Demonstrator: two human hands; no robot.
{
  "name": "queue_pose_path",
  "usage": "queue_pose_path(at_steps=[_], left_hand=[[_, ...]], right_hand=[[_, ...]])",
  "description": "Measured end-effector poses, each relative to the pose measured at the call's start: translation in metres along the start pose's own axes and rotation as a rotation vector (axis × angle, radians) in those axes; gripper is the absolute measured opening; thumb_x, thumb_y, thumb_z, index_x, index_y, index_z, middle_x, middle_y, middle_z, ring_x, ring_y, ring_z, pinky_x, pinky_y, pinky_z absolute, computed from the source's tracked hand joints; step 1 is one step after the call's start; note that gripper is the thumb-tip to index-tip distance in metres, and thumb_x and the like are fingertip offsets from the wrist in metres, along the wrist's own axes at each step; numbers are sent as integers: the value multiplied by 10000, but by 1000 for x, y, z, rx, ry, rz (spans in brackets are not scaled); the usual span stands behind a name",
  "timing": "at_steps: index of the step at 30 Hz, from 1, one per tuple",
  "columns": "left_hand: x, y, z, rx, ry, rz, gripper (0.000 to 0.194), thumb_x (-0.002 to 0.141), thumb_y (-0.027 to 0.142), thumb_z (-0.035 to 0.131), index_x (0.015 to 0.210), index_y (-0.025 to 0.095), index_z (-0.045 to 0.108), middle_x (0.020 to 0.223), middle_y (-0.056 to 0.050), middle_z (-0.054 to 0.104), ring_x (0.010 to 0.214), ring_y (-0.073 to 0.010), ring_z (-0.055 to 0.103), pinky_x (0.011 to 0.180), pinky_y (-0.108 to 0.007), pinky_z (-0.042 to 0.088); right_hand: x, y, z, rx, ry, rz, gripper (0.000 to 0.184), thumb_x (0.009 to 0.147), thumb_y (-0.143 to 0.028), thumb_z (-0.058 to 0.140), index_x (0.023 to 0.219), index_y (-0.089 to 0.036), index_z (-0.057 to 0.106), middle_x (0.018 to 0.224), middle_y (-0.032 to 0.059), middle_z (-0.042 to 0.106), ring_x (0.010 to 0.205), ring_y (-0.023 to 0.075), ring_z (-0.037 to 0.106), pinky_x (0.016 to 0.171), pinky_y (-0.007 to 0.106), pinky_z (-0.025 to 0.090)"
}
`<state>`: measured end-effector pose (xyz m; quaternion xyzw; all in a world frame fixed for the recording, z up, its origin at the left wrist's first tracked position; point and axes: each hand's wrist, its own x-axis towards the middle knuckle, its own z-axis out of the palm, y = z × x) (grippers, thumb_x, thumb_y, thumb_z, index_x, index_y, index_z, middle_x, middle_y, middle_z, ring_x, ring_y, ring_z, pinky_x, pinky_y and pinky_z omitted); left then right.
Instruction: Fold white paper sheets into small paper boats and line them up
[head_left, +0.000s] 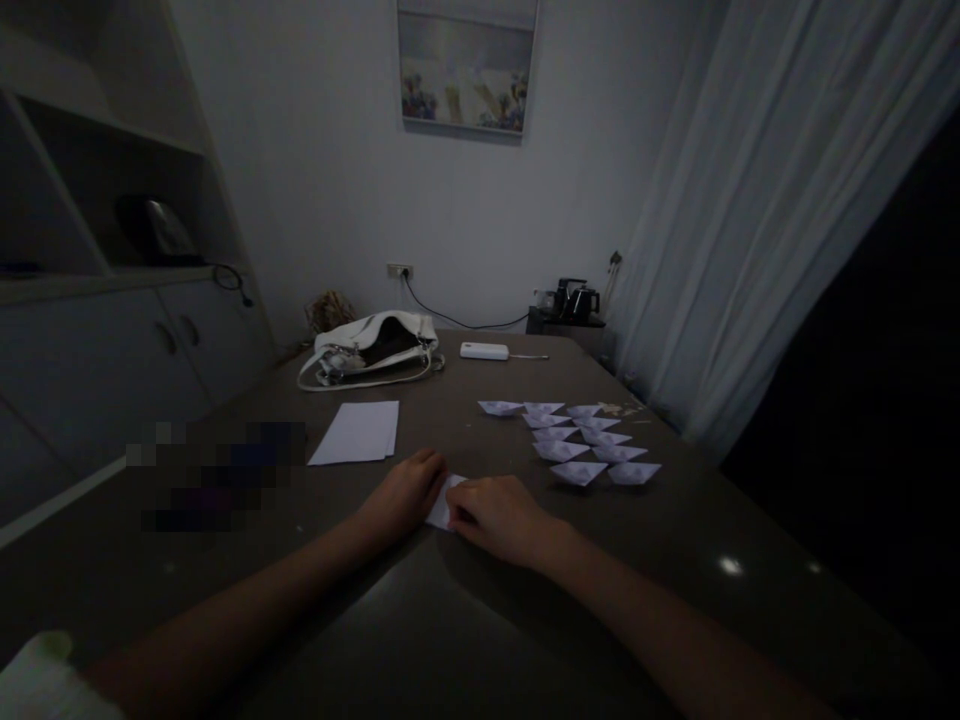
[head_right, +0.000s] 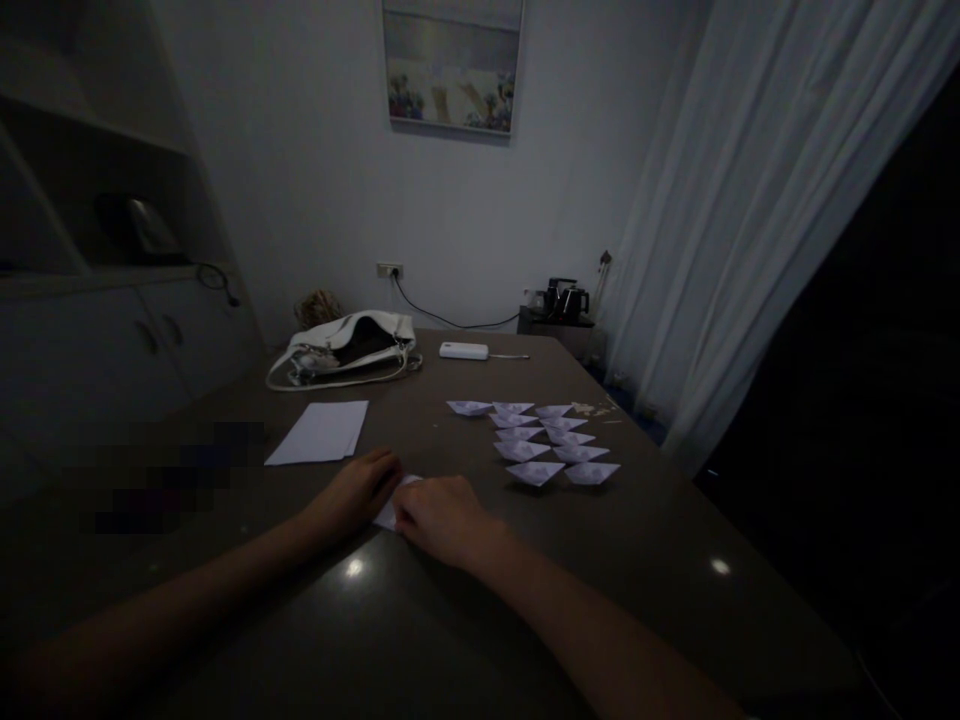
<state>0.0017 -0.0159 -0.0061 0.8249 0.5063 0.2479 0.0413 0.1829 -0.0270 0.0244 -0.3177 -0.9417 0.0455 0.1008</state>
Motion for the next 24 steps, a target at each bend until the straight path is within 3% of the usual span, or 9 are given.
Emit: queue_pose_path(at_steps=[6, 11, 17, 24], left_hand=[[1, 1, -5, -52, 7, -41, 167, 839, 161, 421, 756, 152, 566, 785, -76, 594, 722, -198, 571, 640, -282, 420], [5, -3, -12, -167, -34, -128, 180, 801, 236, 474, 758, 144, 623, 742, -65, 632, 707, -200, 575, 636, -280, 417], [5, -7, -12, -224, -37, -144, 233, 799, 319, 484, 749, 149, 636, 717, -46, 626, 678, -188, 556, 615, -271, 404], [5, -3, -12, -135, -37, -91, 200, 819, 250, 468, 768, 155, 637, 750, -62, 643, 713, -197, 586, 628, -260, 409]], right_hand=[[-4, -7, -4, 100, -27, -119, 62, 834, -244, 579, 842, -189, 606, 857, 10, 670, 746, 147, 605, 583, 233, 322], [1, 7, -3, 104, 127, 25, 110, 883, -214, 501, 912, -177, 600, 883, 39, 646, 785, 147, 588, 641, 241, 351], [6, 20, 8, 63, 132, 110, 99, 874, -183, 508, 923, -171, 593, 939, 53, 611, 876, 156, 563, 696, 246, 379], [5, 21, 9, 46, 117, 91, 73, 859, -213, 545, 913, -179, 580, 938, 38, 593, 878, 153, 559, 685, 244, 383]])
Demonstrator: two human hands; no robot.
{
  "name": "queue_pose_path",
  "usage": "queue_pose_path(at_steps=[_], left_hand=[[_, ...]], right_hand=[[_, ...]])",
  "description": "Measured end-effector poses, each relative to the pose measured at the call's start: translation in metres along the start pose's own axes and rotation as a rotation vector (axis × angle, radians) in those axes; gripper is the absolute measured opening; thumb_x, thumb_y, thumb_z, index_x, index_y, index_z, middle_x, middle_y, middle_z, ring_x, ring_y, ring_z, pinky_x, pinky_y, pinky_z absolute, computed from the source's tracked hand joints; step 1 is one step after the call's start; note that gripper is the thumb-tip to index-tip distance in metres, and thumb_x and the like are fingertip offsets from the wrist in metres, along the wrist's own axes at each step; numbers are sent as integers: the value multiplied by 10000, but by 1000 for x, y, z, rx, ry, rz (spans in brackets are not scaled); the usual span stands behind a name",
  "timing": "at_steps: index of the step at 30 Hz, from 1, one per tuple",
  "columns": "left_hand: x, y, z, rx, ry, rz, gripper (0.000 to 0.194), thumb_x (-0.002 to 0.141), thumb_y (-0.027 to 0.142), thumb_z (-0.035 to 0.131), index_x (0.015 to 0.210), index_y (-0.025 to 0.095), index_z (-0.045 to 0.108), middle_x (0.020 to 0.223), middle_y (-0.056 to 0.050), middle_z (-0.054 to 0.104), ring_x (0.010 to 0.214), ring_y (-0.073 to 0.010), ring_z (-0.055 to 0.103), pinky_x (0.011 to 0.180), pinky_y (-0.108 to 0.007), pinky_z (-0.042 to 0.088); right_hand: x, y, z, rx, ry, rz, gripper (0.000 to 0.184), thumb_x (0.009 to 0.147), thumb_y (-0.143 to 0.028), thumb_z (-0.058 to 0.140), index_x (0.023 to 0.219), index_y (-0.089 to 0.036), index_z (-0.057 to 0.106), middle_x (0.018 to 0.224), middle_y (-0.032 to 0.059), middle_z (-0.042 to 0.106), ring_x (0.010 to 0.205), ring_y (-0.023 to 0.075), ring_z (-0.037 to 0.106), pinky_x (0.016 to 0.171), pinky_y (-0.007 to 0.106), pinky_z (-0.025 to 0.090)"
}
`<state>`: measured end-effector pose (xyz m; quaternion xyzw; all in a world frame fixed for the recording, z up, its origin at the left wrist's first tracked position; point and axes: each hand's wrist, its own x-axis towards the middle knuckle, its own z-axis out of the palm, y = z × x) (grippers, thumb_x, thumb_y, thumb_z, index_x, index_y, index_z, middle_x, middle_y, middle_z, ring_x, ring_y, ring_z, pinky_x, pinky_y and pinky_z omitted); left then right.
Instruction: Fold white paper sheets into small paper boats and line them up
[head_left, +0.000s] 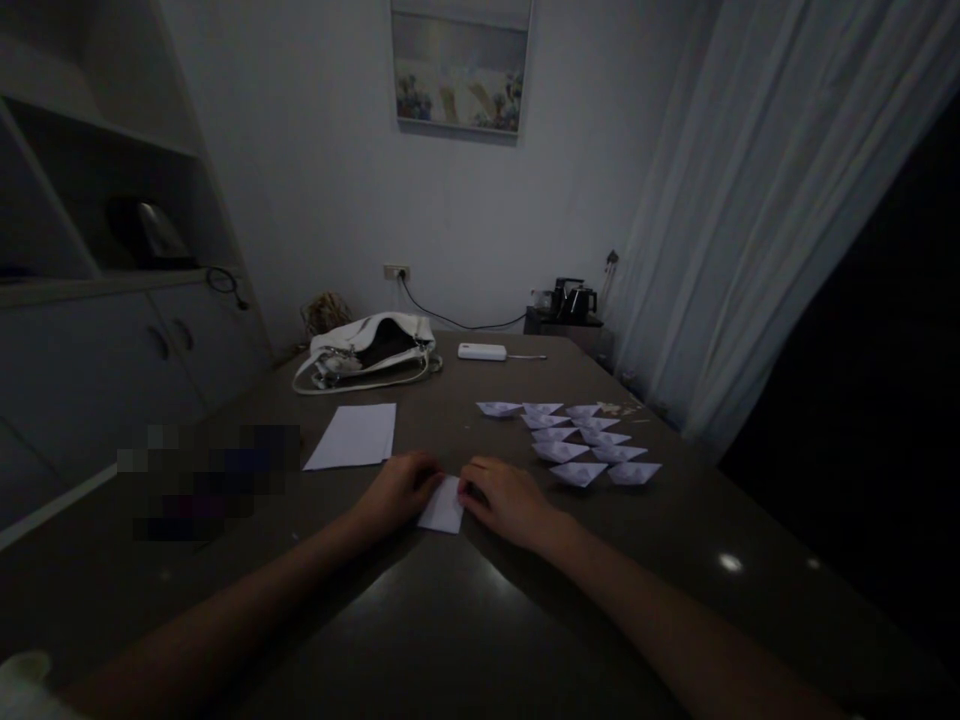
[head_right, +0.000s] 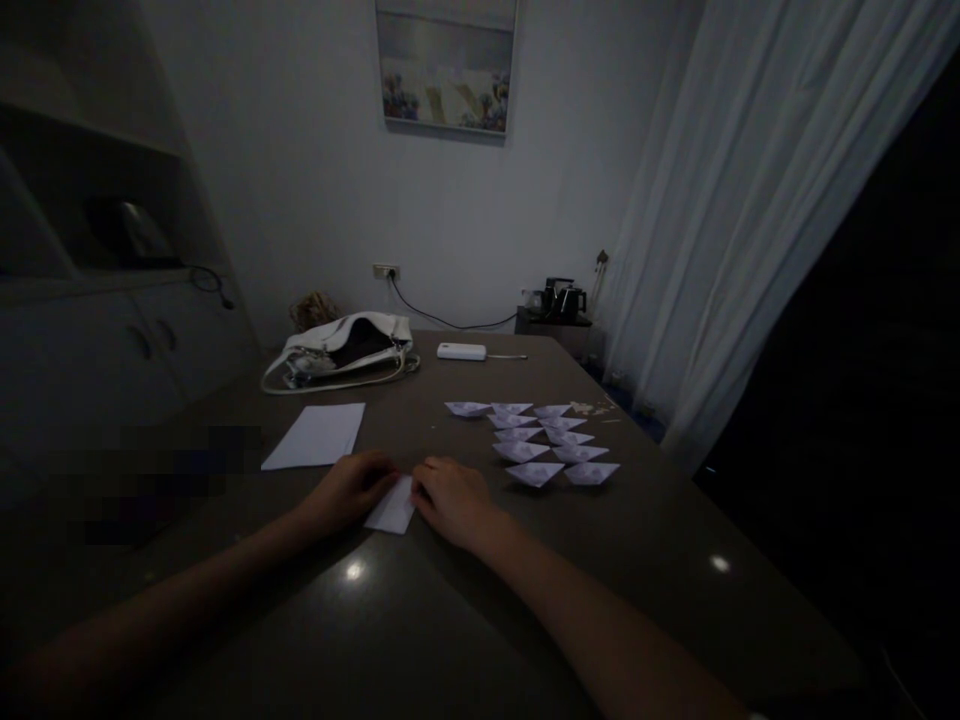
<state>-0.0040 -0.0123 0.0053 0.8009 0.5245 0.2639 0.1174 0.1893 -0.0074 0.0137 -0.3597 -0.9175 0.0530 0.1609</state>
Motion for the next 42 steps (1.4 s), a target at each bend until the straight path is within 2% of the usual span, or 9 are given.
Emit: queue_pose_path(at_steps=[5, 12, 17, 21, 29, 35, 37, 40, 42], left_hand=[[0, -1, 2, 12, 4, 38, 170, 837, 196, 461, 837, 167, 629, 844, -78, 664, 812, -214, 612, 712, -272, 438], [-2, -1, 6, 62, -5, 104, 208, 880, 152, 416, 916, 134, 620, 898, -103, 617, 836, -210, 598, 745, -291, 459], [-1, 0, 8, 241, 20, 183, 196, 883, 124, 440, 965, 129, 618, 996, -122, 572, 914, -228, 559, 807, -331, 459], [0, 3, 8, 364, -44, 242, 172, 880, 112, 471, 958, 143, 620, 963, -97, 592, 899, -227, 551, 801, -343, 459], [0, 6, 7, 355, -76, 245, 171, 895, 125, 465, 1008, 136, 593, 942, -84, 592, 871, -203, 546, 790, -315, 457], [2, 2, 9, 360, -81, 243, 159, 902, 146, 457, 979, 145, 595, 903, -75, 585, 855, -207, 540, 774, -320, 452], [2, 1, 9, 354, -84, 241, 151, 900, 139, 454, 962, 146, 592, 903, -68, 579, 840, -199, 540, 761, -311, 451], [1, 1, 8, 340, -79, 251, 149, 895, 125, 454, 961, 145, 586, 923, -65, 574, 853, -191, 535, 770, -300, 446], [1, 1, 8, 339, -80, 250, 150, 888, 112, 460, 955, 142, 591, 923, -68, 577, 855, -192, 534, 770, -300, 442]], right_hand=[[-2, 0, -5, -36, -29, -14, 152, 833, -285, 593, 952, -193, 575, 969, 41, 595, 908, 181, 566, 691, 265, 399], [-5, -8, -11, -135, -64, -18, 215, 818, -315, 602, 977, -188, 534, 1001, 67, 603, 926, 223, 571, 727, 318, 418], [-7, -13, -12, -168, -51, -9, 216, 828, -300, 576, 998, -187, 505, 1015, 75, 612, 932, 241, 580, 753, 353, 422], [-7, -16, -12, -188, -53, 10, 243, 837, -294, 542, 1039, -171, 484, 1033, 101, 619, 943, 258, 582, 772, 377, 413], [-7, -17, -16, -152, -57, 18, 405, 786, -337, 583, 1126, -171, 439, 1030, 107, 623, 964, 275, 570, 841, 420, 369], [-9, -15, -13, -67, -50, 2, 695, 669, -542, 662, 1196, -167, 409, 1127, 143, 591, 1024, 321, 543, 859, 457, 359], [-8, -12, -12, -31, -53, 14, 604, 706, -529, 640, 1153, -177, 438, 1090, 122, 607, 986, 293, 565, 821, 415, 377], [-6, -6, -11, -3, -32, 38, 330, 812, -391, 567, 1063, -192, 484, 958, 65, 639, 882, 226, 593, 745, 337, 382], [-3, -3, -8, -19, -1, 22, 257, 811, -333, 578, 1016, -194, 509, 928, 48, 641, 867, 209, 589, 737, 319, 370]])
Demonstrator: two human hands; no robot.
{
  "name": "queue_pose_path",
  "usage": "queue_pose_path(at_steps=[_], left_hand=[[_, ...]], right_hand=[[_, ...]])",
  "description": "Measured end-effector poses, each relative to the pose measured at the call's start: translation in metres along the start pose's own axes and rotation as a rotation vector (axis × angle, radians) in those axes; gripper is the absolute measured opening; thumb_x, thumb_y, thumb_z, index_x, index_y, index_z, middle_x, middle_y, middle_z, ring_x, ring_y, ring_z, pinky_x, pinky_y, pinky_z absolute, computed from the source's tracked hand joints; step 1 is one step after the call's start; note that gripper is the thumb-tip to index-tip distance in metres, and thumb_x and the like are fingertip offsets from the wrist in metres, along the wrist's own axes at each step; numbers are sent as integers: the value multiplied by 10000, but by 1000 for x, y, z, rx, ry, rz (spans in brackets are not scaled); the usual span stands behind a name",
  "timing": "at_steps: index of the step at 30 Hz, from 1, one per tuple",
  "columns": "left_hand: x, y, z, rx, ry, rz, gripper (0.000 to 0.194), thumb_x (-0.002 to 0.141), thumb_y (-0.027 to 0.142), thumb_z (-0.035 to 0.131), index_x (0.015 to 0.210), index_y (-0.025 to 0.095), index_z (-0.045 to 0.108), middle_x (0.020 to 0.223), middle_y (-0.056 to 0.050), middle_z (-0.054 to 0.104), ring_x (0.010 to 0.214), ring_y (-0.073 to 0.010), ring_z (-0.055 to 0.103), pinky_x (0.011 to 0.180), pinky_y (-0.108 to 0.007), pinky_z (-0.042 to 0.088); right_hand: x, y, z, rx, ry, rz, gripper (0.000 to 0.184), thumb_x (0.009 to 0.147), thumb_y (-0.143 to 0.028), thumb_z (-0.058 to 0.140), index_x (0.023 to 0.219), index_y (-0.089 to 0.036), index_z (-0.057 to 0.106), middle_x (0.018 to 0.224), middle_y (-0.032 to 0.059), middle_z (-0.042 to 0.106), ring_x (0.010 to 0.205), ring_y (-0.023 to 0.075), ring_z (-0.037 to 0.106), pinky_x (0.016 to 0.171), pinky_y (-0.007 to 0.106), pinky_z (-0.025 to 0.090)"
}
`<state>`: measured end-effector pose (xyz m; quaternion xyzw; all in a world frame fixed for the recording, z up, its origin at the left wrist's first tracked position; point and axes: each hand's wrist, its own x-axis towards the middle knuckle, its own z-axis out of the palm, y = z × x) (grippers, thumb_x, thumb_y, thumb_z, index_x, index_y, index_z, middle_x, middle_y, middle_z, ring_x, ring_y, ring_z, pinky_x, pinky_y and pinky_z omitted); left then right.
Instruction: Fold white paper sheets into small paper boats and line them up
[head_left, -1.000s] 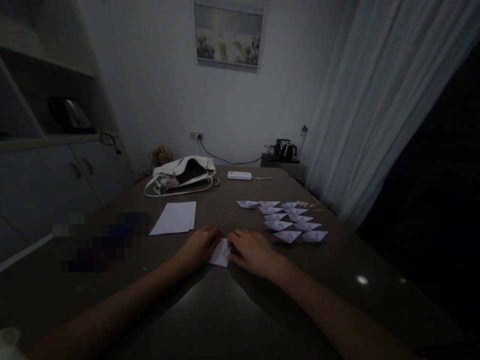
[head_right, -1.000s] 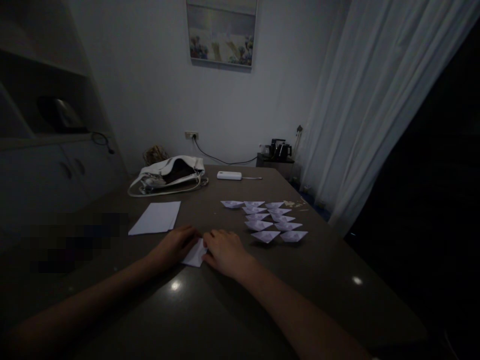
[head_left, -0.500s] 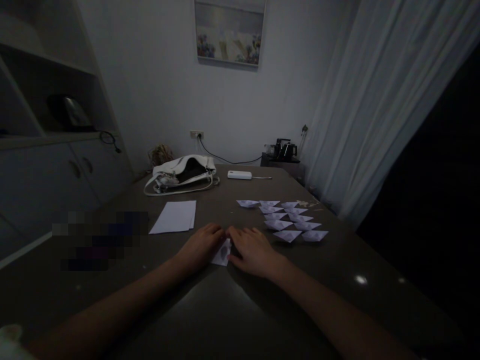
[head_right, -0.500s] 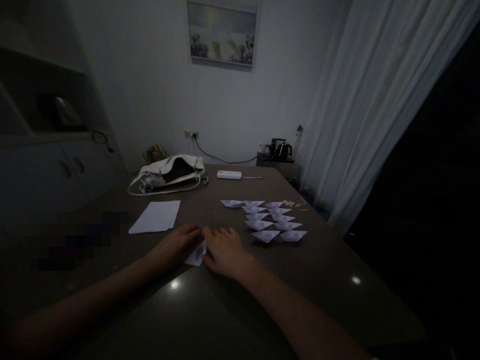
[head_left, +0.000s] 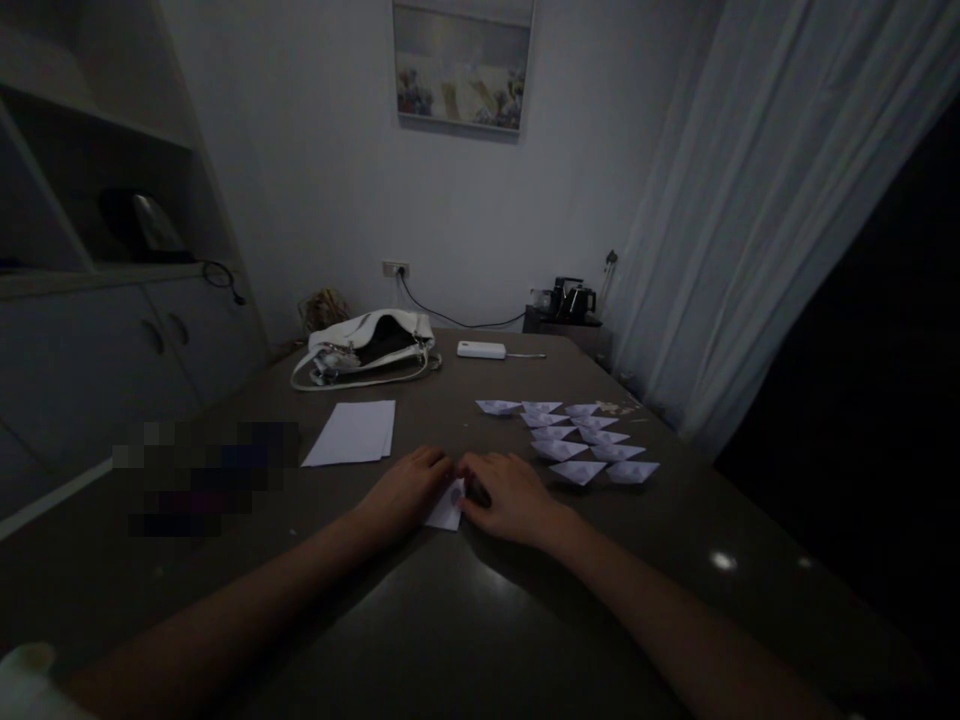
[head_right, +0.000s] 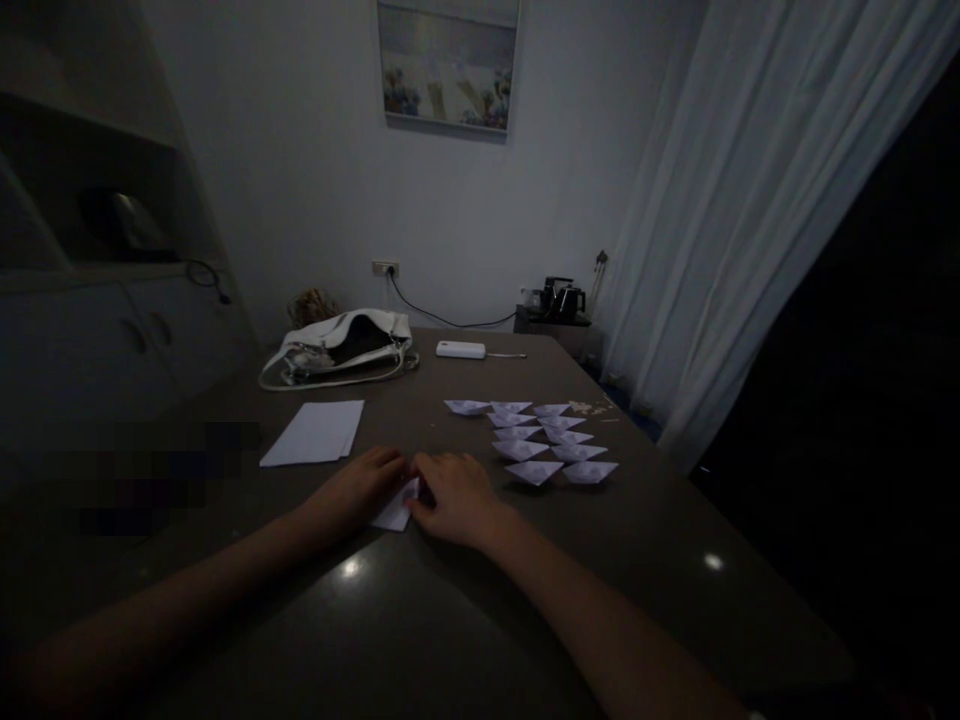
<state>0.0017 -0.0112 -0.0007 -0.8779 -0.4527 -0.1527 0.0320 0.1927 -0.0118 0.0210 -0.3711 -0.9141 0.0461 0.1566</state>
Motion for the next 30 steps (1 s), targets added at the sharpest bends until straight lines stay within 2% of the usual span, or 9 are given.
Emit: queue_pose_path(at_steps=[3, 8, 16, 21, 27, 30], left_hand=[[1, 1, -1, -4, -10, -14, 162, 885, 113, 465, 963, 145, 604, 917, -72, 580, 846, -197, 536, 752, -300, 439], [2, 3, -3, -18, -16, 0, 203, 900, 122, 441, 994, 154, 618, 911, -61, 582, 844, -190, 533, 744, -286, 426], [2, 3, -7, -25, -37, -14, 212, 889, 114, 444, 992, 156, 625, 912, -66, 584, 826, -185, 532, 722, -276, 418], [3, 3, -5, -34, -28, -22, 234, 876, 106, 449, 1018, 169, 623, 917, -67, 589, 827, -184, 542, 719, -277, 423], [2, 2, -4, -53, -2, -12, 219, 869, 91, 443, 931, 158, 641, 907, -72, 593, 824, -192, 547, 728, -291, 432], [2, 2, -4, -49, -2, -23, 208, 868, 88, 442, 906, 147, 637, 905, -77, 595, 824, -193, 550, 721, -287, 434]], right_hand=[[3, 3, 5, -22, 46, -28, 241, 769, -289, 631, 969, -197, 532, 931, 34, 643, 894, 205, 579, 749, 310, 354], [8, 8, 10, -2, 74, -20, 170, 786, -219, 611, 945, -205, 553, 897, 13, 658, 881, 186, 579, 744, 294, 345], [13, 11, 14, 78, 98, 46, 176, 757, -150, 619, 918, -209, 576, 828, -2, 642, 734, 135, 556, 676, 248, 342], [17, 10, 15, 4, 101, 97, 150, 794, -135, 569, 922, -212, 576, 848, 17, 629, 802, 157, 567, 694, 255, 350], [19, 12, 13, -46, 86, 100, 170, 821, -93, 503, 941, -197, 566, 896, 35, 635, 867, 171, 569, 730, 264, 364], [18, 13, 12, -44, 110, 110, 138, 841, -127, 503, 937, -190, 580, 884, 38, 638, 848, 171, 571, 719, 264, 369]])
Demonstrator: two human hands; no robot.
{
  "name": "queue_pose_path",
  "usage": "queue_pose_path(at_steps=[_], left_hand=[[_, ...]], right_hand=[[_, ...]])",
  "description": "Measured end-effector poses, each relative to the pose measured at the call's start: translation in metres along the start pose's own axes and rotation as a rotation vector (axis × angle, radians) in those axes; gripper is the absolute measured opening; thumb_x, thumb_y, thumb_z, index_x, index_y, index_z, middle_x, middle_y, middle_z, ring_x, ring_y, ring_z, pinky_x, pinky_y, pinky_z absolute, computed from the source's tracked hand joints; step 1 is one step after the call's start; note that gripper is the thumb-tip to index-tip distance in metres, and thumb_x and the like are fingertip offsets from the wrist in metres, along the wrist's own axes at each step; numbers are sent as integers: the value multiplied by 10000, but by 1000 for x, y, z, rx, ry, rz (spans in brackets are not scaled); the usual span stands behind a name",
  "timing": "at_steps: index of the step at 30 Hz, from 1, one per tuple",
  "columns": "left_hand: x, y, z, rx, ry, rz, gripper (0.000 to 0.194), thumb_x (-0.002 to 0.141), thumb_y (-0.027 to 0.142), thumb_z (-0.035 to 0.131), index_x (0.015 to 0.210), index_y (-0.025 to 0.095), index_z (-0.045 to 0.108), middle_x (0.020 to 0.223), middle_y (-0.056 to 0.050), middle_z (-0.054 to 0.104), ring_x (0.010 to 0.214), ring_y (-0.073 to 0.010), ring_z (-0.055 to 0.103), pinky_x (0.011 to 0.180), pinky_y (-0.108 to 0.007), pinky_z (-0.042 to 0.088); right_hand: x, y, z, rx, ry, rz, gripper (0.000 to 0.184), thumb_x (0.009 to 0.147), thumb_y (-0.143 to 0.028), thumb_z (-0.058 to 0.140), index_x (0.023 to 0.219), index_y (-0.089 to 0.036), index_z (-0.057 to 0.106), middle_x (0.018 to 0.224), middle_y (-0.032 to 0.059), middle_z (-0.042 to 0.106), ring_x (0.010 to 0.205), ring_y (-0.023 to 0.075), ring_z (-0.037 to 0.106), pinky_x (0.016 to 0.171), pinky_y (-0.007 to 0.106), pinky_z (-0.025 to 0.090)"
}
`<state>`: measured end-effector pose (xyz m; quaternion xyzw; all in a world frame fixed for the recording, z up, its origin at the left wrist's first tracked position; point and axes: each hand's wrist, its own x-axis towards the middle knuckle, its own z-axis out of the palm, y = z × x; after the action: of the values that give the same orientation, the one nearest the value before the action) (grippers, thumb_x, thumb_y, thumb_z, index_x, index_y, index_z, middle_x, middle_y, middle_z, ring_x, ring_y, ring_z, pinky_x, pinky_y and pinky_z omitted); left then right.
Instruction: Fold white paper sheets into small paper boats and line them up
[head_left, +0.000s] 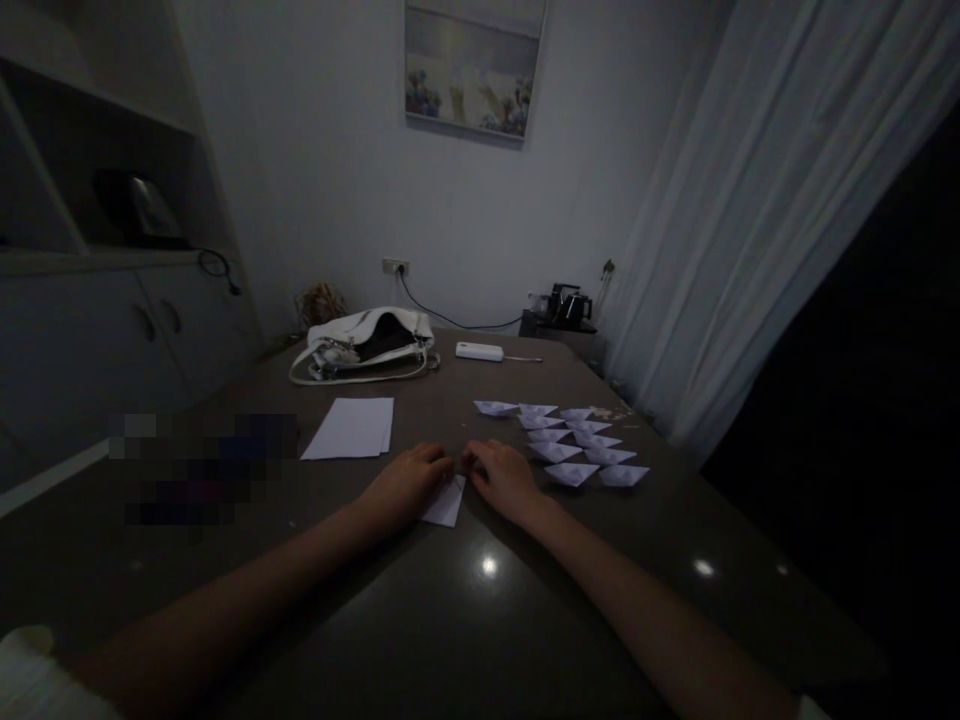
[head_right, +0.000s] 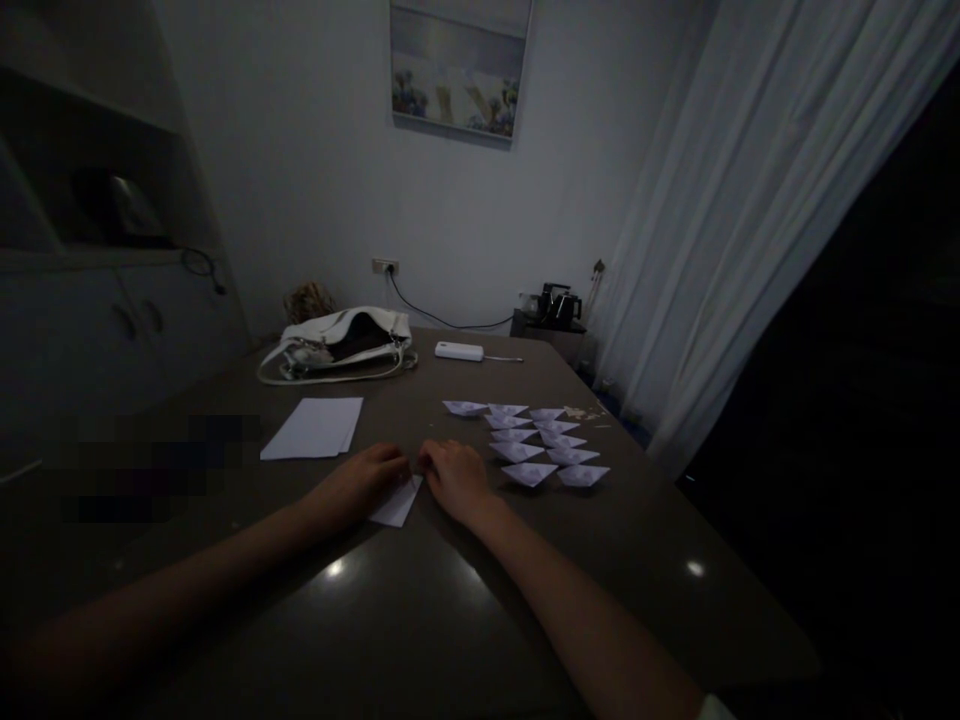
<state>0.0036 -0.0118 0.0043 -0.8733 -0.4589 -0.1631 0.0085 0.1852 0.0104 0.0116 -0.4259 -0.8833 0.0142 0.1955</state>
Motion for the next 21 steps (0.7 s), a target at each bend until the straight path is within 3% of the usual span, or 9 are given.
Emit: queue_pose_path(at_steps=[6, 12, 21], left_hand=[[0, 0, 0, 14, 1, -3, 184, 881, 116, 446, 864, 146, 627, 866, -73, 580, 793, -193, 543, 709, -288, 426], [-1, -1, 1, 5, 1, 8, 159, 872, 111, 457, 866, 142, 613, 887, -70, 573, 809, -188, 533, 712, -279, 417], [0, 2, -2, -2, -29, -20, 140, 877, 121, 463, 847, 144, 598, 896, -77, 570, 836, -195, 540, 737, -293, 427]], right_hand=[[-1, 0, -3, -53, -37, -61, 52, 828, -208, 587, 854, -186, 625, 898, 43, 649, 907, 193, 549, 765, 289, 365], [-2, -7, -10, -110, -109, -97, 91, 832, -259, 610, 808, -175, 632, 888, 49, 637, 895, 191, 547, 741, 294, 370], [-16, -22, -26, -32, -231, -261, 131, 779, -280, 682, 820, -173, 618, 920, 38, 638, 905, 195, 563, 743, 294, 387]])
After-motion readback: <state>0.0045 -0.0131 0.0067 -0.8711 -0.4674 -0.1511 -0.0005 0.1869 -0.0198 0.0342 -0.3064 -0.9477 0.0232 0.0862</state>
